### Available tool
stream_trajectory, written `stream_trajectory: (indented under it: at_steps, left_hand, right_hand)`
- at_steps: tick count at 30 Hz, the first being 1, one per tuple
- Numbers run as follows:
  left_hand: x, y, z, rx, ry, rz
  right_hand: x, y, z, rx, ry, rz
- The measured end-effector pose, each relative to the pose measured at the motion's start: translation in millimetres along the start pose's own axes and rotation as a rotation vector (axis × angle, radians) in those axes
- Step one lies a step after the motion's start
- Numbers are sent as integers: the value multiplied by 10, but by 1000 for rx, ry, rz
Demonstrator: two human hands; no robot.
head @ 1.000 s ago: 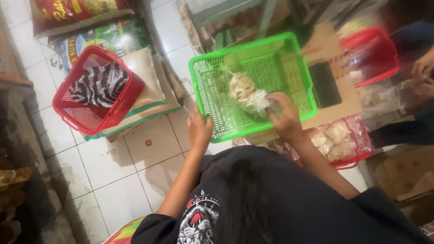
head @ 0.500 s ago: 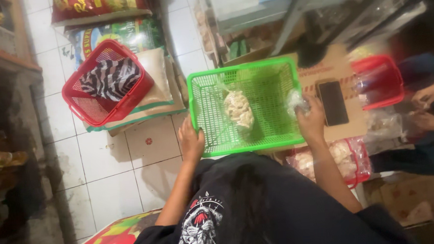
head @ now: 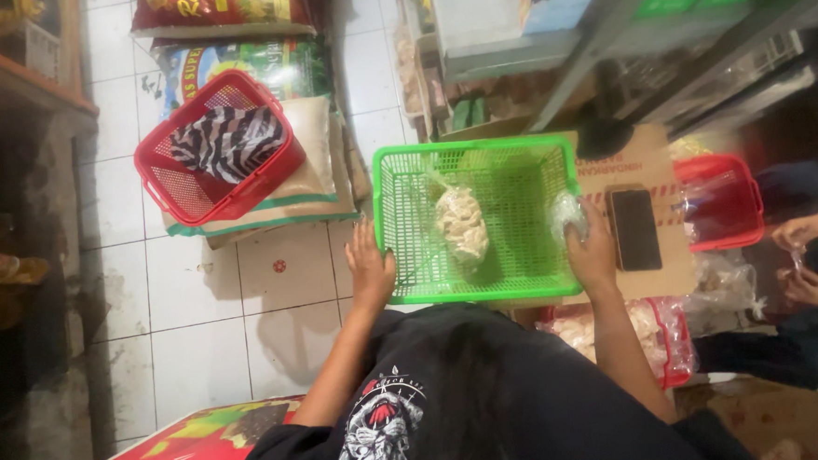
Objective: The person places items from a green basket into clear plastic bags and ties them.
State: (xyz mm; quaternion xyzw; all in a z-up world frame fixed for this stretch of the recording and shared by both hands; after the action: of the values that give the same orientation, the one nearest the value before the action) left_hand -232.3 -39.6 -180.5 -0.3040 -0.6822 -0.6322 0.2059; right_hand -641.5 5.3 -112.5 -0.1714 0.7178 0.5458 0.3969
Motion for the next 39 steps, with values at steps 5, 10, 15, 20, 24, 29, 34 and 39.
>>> stream_trajectory:
  at_steps: [5, 10, 15, 20, 24, 29, 34, 39]
  left_hand:
    - [10, 0, 34, 21, -31, 17]
    - [7, -1, 54, 5, -11, 62]
    - [-79, 126, 18, 57, -17, 126]
    - [-147, 409, 3, 87, 14, 82]
    - [-188, 720, 41, 127, 72, 57]
    - [-346, 1149, 126, 198, 110, 28]
    - [-685, 1533, 41, 199, 158, 27]
    - [-1122, 1912, -132, 233, 115, 18]
  right_hand:
    - [-80, 16, 18, 2, -35, -27]
    - [-49, 49, 36, 11, -104, 16]
    - [-162, 18, 48, 51, -6, -15]
    - [-414, -123, -61, 21, 49, -101]
    - [-796, -289, -217, -31, 140, -65]
    - [-1203, -583, -266, -154, -142, 139]
    - [-1672, -972, -279, -118, 133, 30]
    - [-2121, -1379, -278, -129, 162, -26]
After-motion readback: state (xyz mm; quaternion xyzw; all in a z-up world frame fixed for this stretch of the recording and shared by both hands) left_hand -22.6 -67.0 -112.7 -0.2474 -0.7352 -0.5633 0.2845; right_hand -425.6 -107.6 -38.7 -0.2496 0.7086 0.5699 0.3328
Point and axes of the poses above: each hand's wrist, its own z-axis away from the middle knuckle, its own y-axis out of the back of the hand, x = y × z, the point moved 4 cm from there along -z, towards the middle knuckle, and after that the axes turned 3 degrees about -y, right-handed, at the moved point
